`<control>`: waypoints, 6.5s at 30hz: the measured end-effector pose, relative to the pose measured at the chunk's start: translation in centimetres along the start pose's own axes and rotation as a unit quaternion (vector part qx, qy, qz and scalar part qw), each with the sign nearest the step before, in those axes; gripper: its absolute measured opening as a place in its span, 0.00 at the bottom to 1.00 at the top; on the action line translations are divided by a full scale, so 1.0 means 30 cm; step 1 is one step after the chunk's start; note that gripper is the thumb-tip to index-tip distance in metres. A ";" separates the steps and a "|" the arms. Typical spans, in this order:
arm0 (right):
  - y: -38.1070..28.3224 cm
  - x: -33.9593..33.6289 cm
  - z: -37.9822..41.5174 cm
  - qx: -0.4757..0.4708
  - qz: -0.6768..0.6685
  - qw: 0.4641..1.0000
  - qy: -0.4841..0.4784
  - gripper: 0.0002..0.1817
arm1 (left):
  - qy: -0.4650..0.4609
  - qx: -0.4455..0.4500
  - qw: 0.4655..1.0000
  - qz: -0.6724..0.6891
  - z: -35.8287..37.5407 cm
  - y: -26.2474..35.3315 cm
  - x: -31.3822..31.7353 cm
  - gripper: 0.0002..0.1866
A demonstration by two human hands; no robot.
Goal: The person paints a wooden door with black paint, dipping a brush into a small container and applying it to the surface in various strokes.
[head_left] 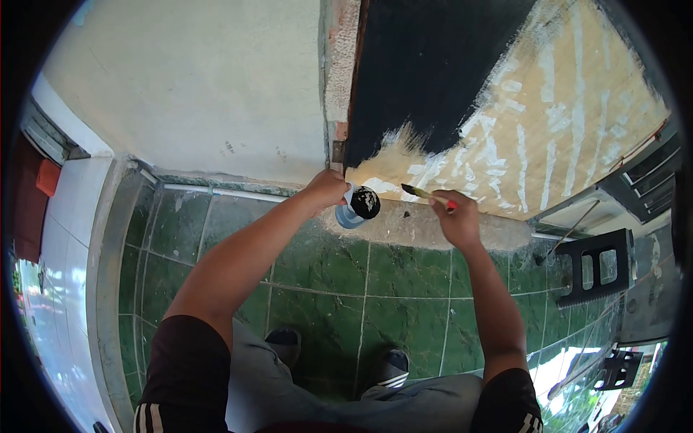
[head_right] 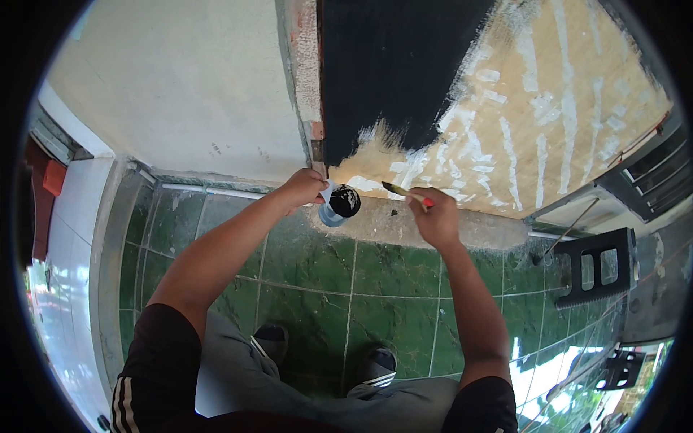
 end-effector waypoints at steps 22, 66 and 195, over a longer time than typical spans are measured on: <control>0.168 0.145 0.055 -0.239 0.327 0.913 -0.046 0.11 | -0.041 -0.032 0.998 -0.043 0.000 -0.028 0.091 0.11; 0.141 0.193 0.025 -0.216 0.403 0.886 -0.069 0.10 | -0.064 -0.008 0.991 -0.114 -0.011 -0.052 0.176 0.13; -0.559 -0.103 -0.134 -0.438 0.343 0.814 0.166 0.11 | -0.067 -0.008 0.988 -0.139 0.002 -0.086 0.112 0.12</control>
Point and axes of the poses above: each hand's wrist, its own z-axis away from the middle knuckle, its own x-axis out of the palm, y = z × x, the point moved 2 cm from there along -z, towards the middle knuckle, and after that the axes turned 11 degrees about -y, right-handed, at the moved point
